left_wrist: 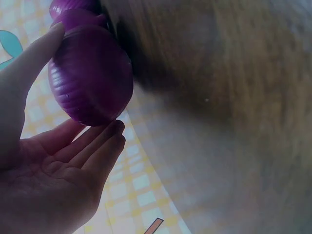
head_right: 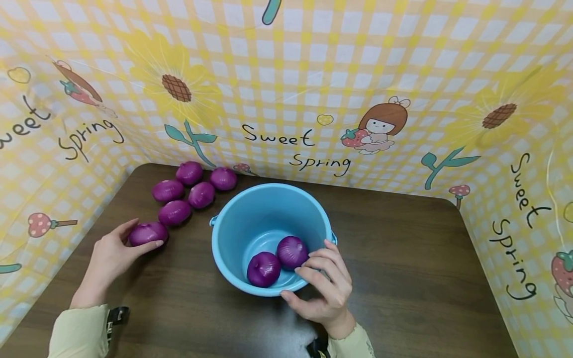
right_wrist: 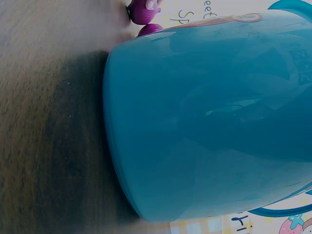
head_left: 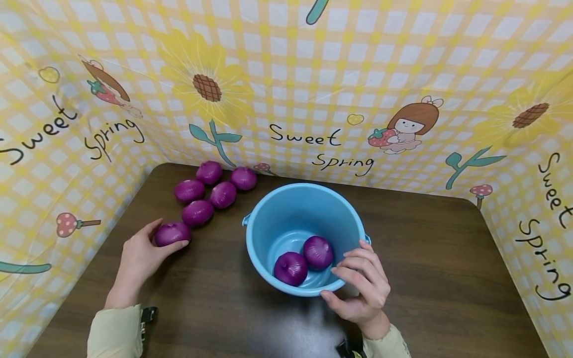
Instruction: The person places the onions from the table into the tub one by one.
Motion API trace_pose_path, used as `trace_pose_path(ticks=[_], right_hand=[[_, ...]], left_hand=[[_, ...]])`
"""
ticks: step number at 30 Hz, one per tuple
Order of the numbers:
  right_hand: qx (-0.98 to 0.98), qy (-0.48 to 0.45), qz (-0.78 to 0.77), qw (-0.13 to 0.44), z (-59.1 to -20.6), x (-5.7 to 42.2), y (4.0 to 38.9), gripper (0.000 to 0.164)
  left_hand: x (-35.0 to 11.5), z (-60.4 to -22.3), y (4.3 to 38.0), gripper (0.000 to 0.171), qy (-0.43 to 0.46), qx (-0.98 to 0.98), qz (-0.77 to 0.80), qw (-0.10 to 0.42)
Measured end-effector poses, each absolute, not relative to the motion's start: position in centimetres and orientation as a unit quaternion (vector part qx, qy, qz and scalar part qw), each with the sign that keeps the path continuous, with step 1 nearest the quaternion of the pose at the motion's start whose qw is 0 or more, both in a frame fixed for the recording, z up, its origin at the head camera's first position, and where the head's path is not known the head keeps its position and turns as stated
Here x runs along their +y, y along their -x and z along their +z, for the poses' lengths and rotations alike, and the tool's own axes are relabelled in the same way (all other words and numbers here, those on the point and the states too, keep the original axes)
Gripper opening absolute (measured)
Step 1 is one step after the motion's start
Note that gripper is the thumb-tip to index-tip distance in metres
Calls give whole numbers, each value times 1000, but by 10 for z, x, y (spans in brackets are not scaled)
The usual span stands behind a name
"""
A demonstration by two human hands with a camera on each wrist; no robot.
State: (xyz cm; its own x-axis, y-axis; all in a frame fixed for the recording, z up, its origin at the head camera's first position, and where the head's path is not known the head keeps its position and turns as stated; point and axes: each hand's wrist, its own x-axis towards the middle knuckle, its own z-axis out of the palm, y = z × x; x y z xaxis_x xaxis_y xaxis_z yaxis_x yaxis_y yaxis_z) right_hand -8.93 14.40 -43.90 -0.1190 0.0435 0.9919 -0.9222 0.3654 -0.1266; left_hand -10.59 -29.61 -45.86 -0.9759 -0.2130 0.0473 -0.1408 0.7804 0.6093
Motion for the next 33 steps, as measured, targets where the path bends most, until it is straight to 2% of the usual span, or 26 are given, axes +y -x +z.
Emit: trace_pose_path(ticks=[11,21,33], right_hand=[[-605,-362,436,559,-437,142,89,48],[-602,-361,435,564,-435,141,89,48],[-606,-356,439,561,-436,141,89,47]], left_hand=[[-299,-464,103,97,-104,-939,-325,45],[-298,-464,102,93,-111,-933,-338,46],[-298,-455,100,90,-94,-936,-332,63]])
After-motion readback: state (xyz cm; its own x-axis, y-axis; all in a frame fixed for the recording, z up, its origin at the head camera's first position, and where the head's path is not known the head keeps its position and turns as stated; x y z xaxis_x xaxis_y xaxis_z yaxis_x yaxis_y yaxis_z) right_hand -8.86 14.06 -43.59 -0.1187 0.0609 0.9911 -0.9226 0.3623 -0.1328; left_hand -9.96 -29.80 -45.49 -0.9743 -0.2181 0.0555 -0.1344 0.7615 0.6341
